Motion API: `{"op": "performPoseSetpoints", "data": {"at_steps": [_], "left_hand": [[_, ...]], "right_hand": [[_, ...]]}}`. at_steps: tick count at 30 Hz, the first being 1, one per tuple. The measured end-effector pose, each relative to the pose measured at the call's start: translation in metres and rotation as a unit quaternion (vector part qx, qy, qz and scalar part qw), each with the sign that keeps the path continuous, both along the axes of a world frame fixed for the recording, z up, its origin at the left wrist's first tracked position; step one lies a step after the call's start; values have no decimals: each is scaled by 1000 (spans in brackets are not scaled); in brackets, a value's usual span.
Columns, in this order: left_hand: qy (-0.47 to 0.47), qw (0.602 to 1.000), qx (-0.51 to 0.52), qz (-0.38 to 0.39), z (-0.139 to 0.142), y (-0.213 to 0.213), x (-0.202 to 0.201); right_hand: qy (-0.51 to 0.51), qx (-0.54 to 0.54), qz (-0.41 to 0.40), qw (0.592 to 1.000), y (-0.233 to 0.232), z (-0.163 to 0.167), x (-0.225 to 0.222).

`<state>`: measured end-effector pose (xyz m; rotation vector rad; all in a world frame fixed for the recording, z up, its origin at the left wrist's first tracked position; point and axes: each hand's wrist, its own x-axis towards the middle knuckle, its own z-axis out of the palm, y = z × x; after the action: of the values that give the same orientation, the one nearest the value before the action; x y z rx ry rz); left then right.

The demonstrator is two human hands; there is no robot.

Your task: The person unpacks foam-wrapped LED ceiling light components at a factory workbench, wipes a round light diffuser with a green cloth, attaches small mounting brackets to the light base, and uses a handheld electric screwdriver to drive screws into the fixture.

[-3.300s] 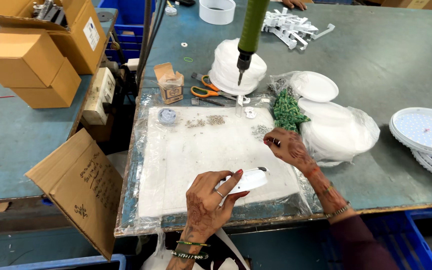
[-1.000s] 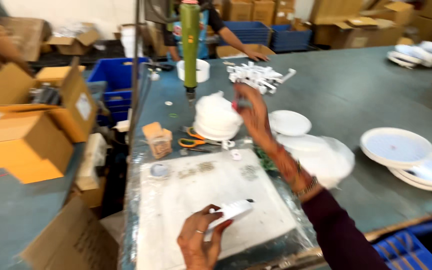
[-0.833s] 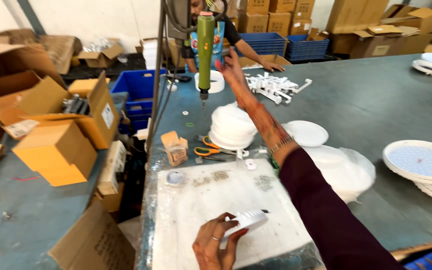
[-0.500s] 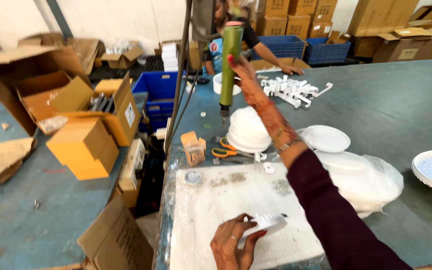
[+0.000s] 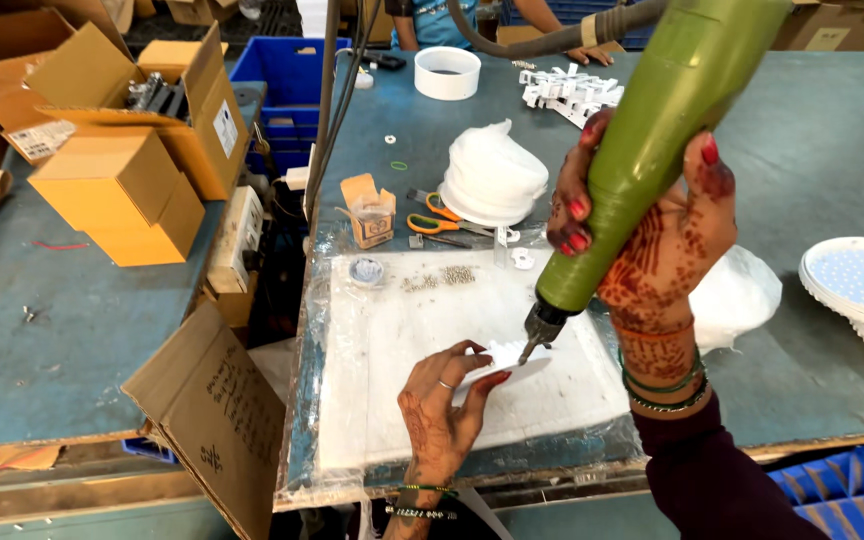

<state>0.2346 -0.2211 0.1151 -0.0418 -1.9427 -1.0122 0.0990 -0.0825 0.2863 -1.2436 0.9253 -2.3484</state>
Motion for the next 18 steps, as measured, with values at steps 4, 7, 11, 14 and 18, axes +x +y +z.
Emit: {"op": "performPoseSetpoints", "data": {"at_steps": [4, 7, 11, 14, 18], "left_hand": [[7, 1000, 6, 0, -3, 1, 0], [1, 1000, 9, 4, -4, 1, 1], [0, 1000, 6, 8, -6, -1, 1], [2, 1000, 10, 7, -7, -2, 1], [-1, 1000, 13, 10, -8, -2, 0]], "right_hand": [[-24, -24, -49, 998, -8, -10, 11], [-12, -33, -61, 997, -13, -17, 10], [8, -36, -44, 998, -15, -23, 8], [11, -34, -34, 999, -15, -24, 6], [19, -33, -32, 999, -17, -25, 6]]}}
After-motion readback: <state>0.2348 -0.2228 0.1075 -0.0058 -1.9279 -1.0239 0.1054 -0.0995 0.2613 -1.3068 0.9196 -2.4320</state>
